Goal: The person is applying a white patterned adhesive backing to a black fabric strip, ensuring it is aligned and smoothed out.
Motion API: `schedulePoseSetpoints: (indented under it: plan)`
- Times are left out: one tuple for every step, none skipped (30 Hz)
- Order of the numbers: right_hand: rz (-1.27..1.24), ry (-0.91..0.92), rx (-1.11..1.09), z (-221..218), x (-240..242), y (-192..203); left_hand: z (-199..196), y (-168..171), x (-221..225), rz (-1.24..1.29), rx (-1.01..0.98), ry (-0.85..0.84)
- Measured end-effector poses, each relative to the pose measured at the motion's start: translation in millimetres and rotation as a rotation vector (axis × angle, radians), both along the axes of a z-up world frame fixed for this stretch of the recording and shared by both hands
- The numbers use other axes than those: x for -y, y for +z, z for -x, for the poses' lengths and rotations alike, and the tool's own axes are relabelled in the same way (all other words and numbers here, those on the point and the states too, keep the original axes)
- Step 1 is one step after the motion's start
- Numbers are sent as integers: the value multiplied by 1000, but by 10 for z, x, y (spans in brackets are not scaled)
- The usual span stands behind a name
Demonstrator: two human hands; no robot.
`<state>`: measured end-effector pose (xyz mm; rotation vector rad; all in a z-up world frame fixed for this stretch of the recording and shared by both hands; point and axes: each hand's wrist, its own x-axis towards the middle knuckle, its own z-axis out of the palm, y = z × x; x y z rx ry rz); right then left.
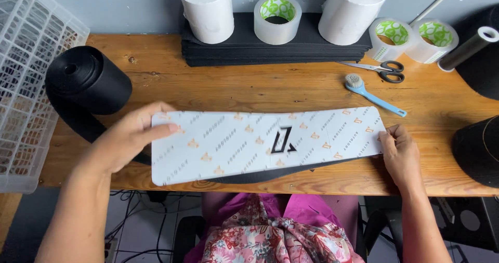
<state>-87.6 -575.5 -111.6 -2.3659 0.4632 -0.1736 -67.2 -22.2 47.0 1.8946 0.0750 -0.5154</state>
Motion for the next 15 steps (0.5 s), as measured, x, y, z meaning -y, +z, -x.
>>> schedulePoseSetpoints:
  plan:
    - [-3,-5,0,-20,20,4,58,-147,-64,-3,0,-5]
    - [17,3,-10,-18,30,-1,109,-286,-135,-9,-25,-102]
    - [36,12,-20,-16,37,-7,160,-426,-211,-16,-52,-198]
    - [34,7,-25,-10,11,29,209,-334,-103,-17,-57,-203]
    - [38,-1,-50,0,-24,64,262,-243,-5,-298,-75,-162]
    - [44,-4,-73,-7,-60,112,327,-154,89,-576,-88,-114]
    - [46,-5,-76,5,-29,68,326,-291,19,-574,-91,-116]
    - [55,15,-51,4,10,32,328,-432,-44,-630,145,-166]
    - [65,35,-27,6,50,0,333,-570,-107,-681,383,-211]
    - [69,32,-22,17,36,15,289,-642,-122,-677,388,-211]
    - [30,42,-2,28,27,32,243,-711,-134,-892,477,-236]
    - [-11,50,17,50,17,39,195,-781,-143,-1106,566,-262]
    - [-8,45,20,58,27,47,130,-908,-175,-1104,571,-264]
    - [-60,43,26,61,26,55,52,-1023,-216,-992,655,-274]
    - [-111,41,33,61,28,61,-30,-1138,-253,-879,735,-282]
